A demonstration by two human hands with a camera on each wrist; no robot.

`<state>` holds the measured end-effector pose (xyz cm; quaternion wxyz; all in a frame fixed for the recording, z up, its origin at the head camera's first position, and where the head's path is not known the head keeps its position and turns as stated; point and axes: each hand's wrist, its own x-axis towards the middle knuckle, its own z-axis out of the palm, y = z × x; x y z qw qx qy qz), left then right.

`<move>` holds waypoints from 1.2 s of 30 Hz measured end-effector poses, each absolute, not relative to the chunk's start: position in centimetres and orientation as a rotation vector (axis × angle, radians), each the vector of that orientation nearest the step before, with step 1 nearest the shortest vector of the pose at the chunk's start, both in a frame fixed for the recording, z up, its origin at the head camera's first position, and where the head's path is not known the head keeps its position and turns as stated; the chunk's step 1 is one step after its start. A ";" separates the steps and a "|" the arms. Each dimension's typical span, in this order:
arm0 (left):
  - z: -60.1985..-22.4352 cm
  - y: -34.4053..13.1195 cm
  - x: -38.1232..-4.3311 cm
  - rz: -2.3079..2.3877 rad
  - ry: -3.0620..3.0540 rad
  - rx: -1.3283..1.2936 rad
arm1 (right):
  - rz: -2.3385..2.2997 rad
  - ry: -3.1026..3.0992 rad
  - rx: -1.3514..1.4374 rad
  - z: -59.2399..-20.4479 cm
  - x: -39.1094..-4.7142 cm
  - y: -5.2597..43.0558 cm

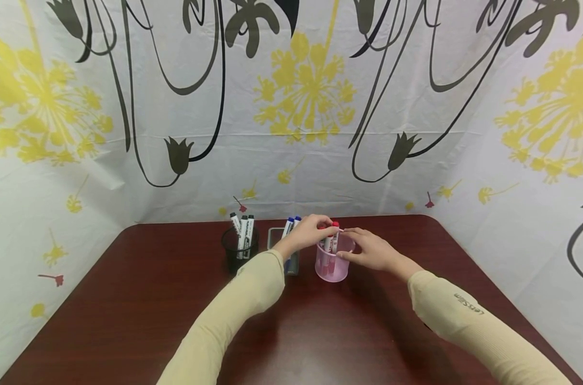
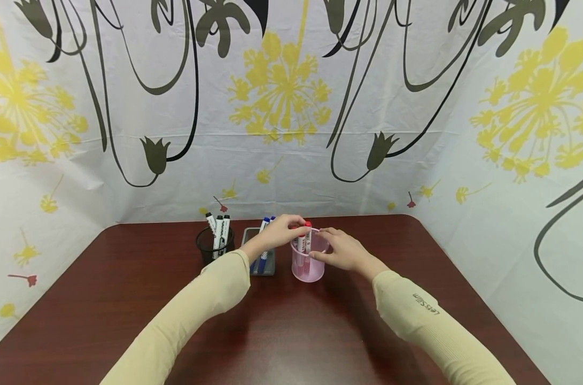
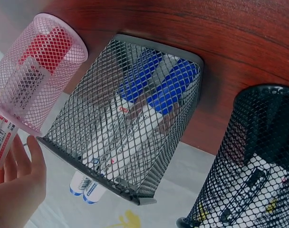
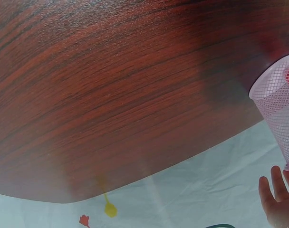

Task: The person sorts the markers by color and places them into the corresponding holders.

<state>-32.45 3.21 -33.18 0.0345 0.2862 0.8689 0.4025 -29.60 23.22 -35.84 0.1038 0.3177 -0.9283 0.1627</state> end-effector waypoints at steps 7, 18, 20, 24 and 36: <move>-33.0 3.2 -32.5 1.189 2.670 0.907 | 0.471 -2.737 0.932 -36.1 -29.8 23.3; -33.1 2.5 -31.5 1.424 2.653 0.893 | 0.492 -2.763 0.918 -36.2 -29.9 23.4; -32.7 2.0 -31.1 1.458 2.654 0.911 | 0.493 -2.769 0.907 -36.2 -29.9 23.4; -31.9 0.6 -30.3 1.501 2.680 0.944 | 0.472 -2.773 0.889 -36.0 -29.9 23.5; -31.9 -6.1 -27.3 1.650 2.717 0.960 | 0.491 -2.765 0.852 -35.8 -30.1 24.4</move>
